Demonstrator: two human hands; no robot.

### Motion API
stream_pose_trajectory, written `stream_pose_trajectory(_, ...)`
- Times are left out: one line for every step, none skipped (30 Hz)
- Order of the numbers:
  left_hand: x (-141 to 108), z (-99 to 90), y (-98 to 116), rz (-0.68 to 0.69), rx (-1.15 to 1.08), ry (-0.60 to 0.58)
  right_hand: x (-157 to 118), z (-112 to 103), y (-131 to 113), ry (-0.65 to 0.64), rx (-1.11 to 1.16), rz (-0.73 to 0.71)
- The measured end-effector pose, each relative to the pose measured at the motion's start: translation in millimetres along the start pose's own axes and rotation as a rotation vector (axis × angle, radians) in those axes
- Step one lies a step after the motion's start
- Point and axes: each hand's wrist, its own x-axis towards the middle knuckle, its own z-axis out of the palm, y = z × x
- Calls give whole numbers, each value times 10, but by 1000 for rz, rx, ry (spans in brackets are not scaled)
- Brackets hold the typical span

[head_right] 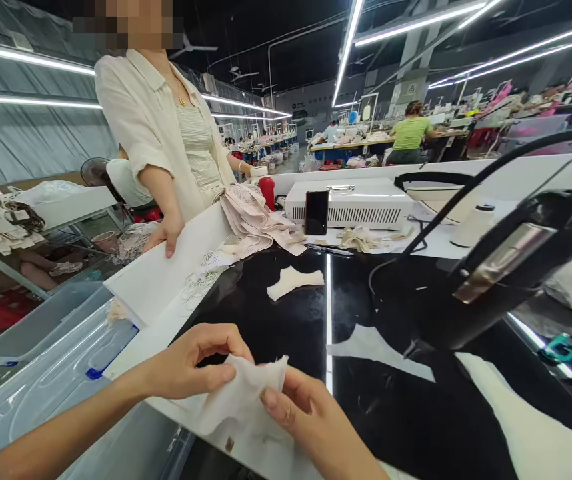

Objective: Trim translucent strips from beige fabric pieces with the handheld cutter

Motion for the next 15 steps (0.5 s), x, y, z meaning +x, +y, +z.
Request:
stream_pose_trajectory(1, -11, -2, -27, -19, 8, -22, 41, -41, -23, 87, 48)
stream_pose_trajectory(-3, -27, -4, -59, -22, 14, -44, 64, -72, -31, 150, 82)
stream_pose_trajectory(-14, -50, -5, -93, -18, 12, -63, 71, -92, 7, 161, 87)
stream_pose_trajectory(-32, -78, -5, -128, -12, 4, -79, 64, -106, 63, 143, 74)
stream_pose_trajectory(-57, -111, -3, -161, -5, -8, -91, 48, -116, 123, 112, 53)
stream_pose_trajectory(-87, -148, -1, -194, 2, -20, -99, 28, -124, 178, 72, 34)
stream_pose_trajectory(-121, -188, 2, -226, 10, -31, -104, 7, -131, 226, 28, 26)
stream_pose_trajectory(-156, -229, 5, -258, 22, -40, -104, -12, -139, 267, -14, 26)
stream_pose_trajectory(-190, -270, 7, -287, 34, -42, -99, -29, -144, 302, -52, 29)
stream_pose_trajectory(-220, -308, 8, -309, 49, -40, -89, -44, -146, 330, -88, 31)
stream_pose_trajectory(-245, -344, 5, -323, 66, -34, -72, -59, -142, 350, -123, 26)
stream_pose_trajectory(-262, -374, -4, -330, 95, -25, -47, -78, -131, 361, -166, 13)
stream_pose_trajectory(-271, -400, -20, -333, 161, -12, -16, -102, -112, 364, -222, -4)
stream_pose_trajectory(-272, -419, -47, -336, 260, 3, 19, -132, -86, 357, -294, -18)
stream_pose_trajectory(-267, -431, -83, -340, 373, 18, 55, -166, -54, 338, -376, -22)
